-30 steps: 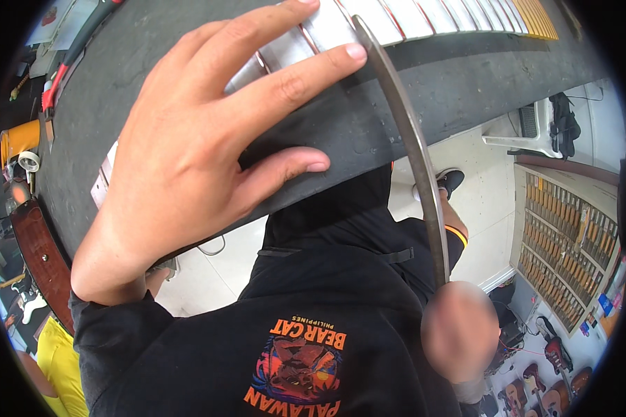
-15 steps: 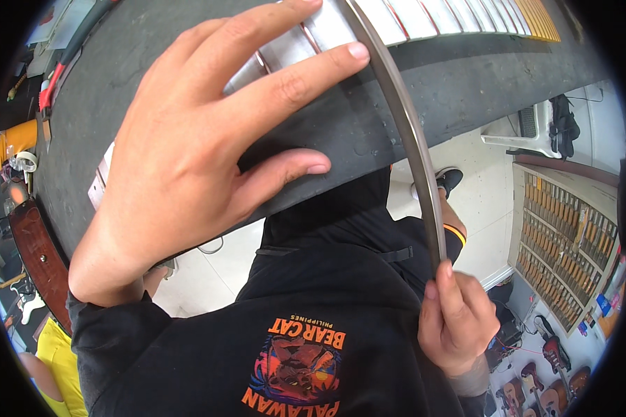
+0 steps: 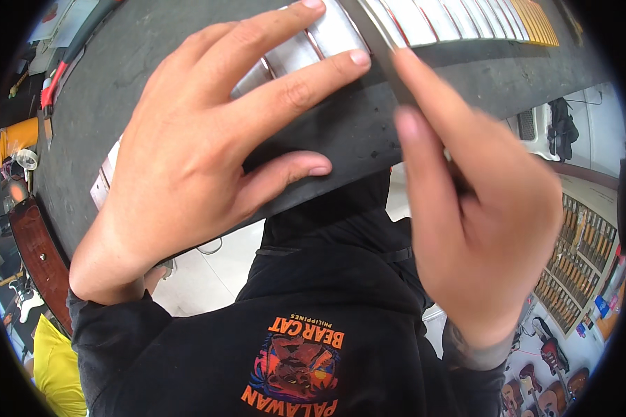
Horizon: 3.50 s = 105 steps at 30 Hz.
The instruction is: The person uses a file to smooth the edges of the frets on a guitar neck, moving the tool repeatedly along the side of the wooden board.
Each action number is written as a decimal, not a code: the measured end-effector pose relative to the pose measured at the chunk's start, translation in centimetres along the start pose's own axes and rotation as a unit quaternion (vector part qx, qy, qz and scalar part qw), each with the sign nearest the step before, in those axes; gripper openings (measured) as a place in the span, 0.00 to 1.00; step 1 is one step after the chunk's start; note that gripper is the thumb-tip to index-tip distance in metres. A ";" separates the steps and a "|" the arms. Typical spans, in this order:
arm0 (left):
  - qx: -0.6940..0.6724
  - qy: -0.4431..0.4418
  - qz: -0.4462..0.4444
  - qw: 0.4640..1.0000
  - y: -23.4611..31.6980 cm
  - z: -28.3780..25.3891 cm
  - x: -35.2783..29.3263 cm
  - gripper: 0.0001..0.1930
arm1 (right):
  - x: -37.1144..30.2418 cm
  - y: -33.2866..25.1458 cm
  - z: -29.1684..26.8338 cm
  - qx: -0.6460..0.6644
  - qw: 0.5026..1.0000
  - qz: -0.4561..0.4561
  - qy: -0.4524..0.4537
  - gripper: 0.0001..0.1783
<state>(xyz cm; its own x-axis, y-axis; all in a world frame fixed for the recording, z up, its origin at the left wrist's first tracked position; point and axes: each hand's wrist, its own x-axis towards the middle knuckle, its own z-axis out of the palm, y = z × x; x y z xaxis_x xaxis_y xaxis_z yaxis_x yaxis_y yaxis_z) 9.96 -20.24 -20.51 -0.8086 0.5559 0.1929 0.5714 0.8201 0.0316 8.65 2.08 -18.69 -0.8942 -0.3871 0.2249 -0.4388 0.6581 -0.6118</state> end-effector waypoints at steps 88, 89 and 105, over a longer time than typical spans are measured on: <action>-0.117 -0.002 -0.054 0.992 1.1 -1.4 1.0 0.37 | -14.6 1.3 -6.2 -0.041 0.994 0.000 -0.100 0.31; -0.117 -0.004 -0.055 0.992 1.0 -1.4 1.0 0.37 | -14.9 1.2 -6.3 -0.039 0.994 0.005 -0.100 0.31; -0.120 -0.003 -0.052 0.991 0.9 -1.0 1.0 0.36 | -14.2 1.4 -6.1 -0.047 0.994 -0.002 -0.096 0.30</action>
<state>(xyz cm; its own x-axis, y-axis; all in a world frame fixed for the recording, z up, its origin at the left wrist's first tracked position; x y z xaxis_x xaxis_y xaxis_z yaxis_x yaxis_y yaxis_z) 9.76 -19.07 -19.30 -0.8652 0.4717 0.1703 0.5015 0.8176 0.2829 20.17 12.42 -18.04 -0.8626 -0.5005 0.0735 -0.4577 0.7102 -0.5349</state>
